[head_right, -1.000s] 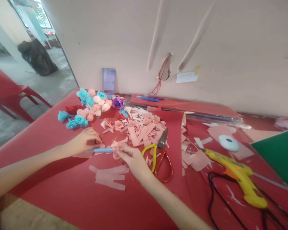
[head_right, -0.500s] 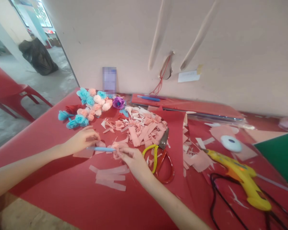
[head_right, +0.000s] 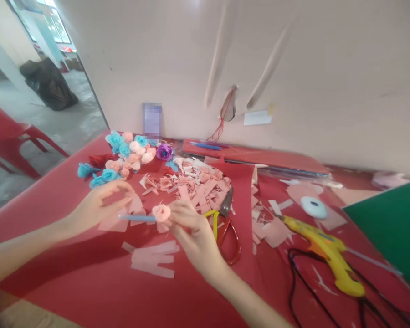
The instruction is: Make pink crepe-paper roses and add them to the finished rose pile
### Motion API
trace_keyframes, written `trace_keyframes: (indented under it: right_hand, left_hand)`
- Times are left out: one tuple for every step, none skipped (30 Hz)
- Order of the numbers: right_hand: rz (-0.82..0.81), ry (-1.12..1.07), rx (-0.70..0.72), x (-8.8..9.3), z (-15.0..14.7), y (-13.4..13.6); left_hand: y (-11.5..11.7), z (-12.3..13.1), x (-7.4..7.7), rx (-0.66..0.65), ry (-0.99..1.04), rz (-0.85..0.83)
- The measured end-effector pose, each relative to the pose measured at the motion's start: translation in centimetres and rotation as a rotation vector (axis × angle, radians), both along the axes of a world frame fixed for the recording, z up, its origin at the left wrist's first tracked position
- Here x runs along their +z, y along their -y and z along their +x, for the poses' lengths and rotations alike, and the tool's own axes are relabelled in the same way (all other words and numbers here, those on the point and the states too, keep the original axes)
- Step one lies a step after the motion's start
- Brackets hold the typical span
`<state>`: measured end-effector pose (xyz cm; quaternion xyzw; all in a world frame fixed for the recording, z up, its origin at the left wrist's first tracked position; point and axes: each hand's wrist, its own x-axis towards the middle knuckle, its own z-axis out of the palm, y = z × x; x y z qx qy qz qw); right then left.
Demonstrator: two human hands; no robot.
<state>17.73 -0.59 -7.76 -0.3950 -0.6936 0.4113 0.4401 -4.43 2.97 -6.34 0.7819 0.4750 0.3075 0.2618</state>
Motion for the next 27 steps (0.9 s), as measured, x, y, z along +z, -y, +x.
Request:
trace_keyframes:
  right_hand:
    - [0.126, 0.001, 0.001, 0.3, 0.3, 0.1]
    - [0.257, 0.012, 0.0, 0.6, 0.6, 0.2]
    - [0.382, 0.033, -0.003, 0.8, 0.9, 0.3]
    - [0.483, 0.062, -0.007, 0.9, 1.2, 0.4]
    - [0.548, 0.086, -0.012, 1.0, 1.5, 0.5]
    - [0.593, 0.105, -0.017, 1.0, 1.8, 0.6]
    - [0.624, 0.114, -0.022, 1.0, 2.1, 0.7]
    - [0.647, 0.117, -0.027, 1.0, 2.2, 0.8]
    - [0.661, 0.116, -0.032, 1.0, 2.4, 0.9]
    - [0.667, 0.116, -0.039, 1.1, 2.4, 0.9]
    - [0.674, 0.12, -0.044, 1.1, 2.5, 1.0]
    - [0.68, 0.126, -0.05, 1.2, 2.5, 1.1]
    - [0.685, 0.127, -0.055, 1.3, 2.4, 1.2]
    - [0.687, 0.13, -0.058, 1.4, 2.3, 1.2]
    - [0.687, 0.131, -0.062, 1.5, 2.2, 1.3]
    - [0.683, 0.134, -0.067, 1.6, 2.1, 1.4]
    - [0.677, 0.134, -0.076, 1.8, 2.0, 1.4]
    - [0.671, 0.131, -0.09, 1.9, 1.9, 1.5]
    - [0.664, 0.13, -0.106, 2.1, 1.8, 1.6]
    - [0.655, 0.124, -0.128, 2.2, 1.6, 1.6]
    - [0.644, 0.113, -0.149, 2.3, 1.5, 1.7]
    - [0.628, 0.1, -0.165, 2.4, 1.4, 1.7]
    - [0.608, 0.083, -0.177, 2.5, 1.2, 1.8]
    - [0.585, 0.065, -0.184, 2.6, 1.1, 1.8]
    - [0.553, 0.043, -0.191, 2.6, 1.0, 1.9]
    - [0.513, 0.019, -0.198, 2.5, 0.9, 2.0]
    - [0.464, -0.008, -0.203, 2.5, 0.8, 2.0]
  left_hand:
    - [0.4, 0.3, 0.5, -0.017, 0.019, 0.009]
    - [0.7, 0.7, 1.1, -0.045, 0.041, 0.024]
    - [1.0, 1.0, 1.7, -0.073, 0.059, 0.044]
    - [1.2, 1.4, 2.3, -0.103, 0.07, 0.07]
    - [1.3, 1.9, 2.9, -0.134, 0.083, 0.113]
    - [1.4, 2.3, 3.5, -0.157, 0.097, 0.159]
    - [1.5, 2.8, 4.2, -0.191, 0.108, 0.21]
    - [1.5, 3.3, 4.7, -0.221, 0.117, 0.262]
    - [1.6, 3.8, 5.3, -0.249, 0.13, 0.311]
    - [1.6, 4.2, 5.7, -0.273, 0.136, 0.354]
    - [1.7, 4.6, 6.0, -0.287, 0.141, 0.389]
    - [1.8, 5.0, 6.2, -0.296, 0.143, 0.416]
    - [1.9, 5.3, 6.3, -0.306, 0.141, 0.433]
    - [2.1, 5.5, 6.3, -0.316, 0.133, 0.435]
    - [2.2, 5.6, 6.2, -0.335, 0.121, 0.421]
    - [2.3, 5.6, 6.0, -0.354, 0.113, 0.4]
    - [2.3, 5.6, 5.9, -0.367, 0.108, 0.375]
    - [2.4, 5.6, 5.7, -0.376, 0.102, 0.341]
    - [2.4, 5.6, 5.6, -0.375, 0.107, 0.307]
    - [2.3, 5.6, 5.5, -0.367, 0.129, 0.283]
    - [2.3, 5.6, 5.4, -0.358, 0.161, 0.258]
    - [2.2, 5.7, 5.3, -0.346, 0.193, 0.224]
    - [2.0, 5.8, 5.2, -0.336, 0.221, 0.183]
    - [1.9, 6.0, 5.1, -0.335, 0.25, 0.146]
    - [1.7, 6.1, 5.0, -0.345, 0.281, 0.119]
    - [1.6, 6.3, 4.9, -0.368, 0.312, 0.096]
    - [1.5, 6.4, 4.8, -0.393, 0.35, 0.085]
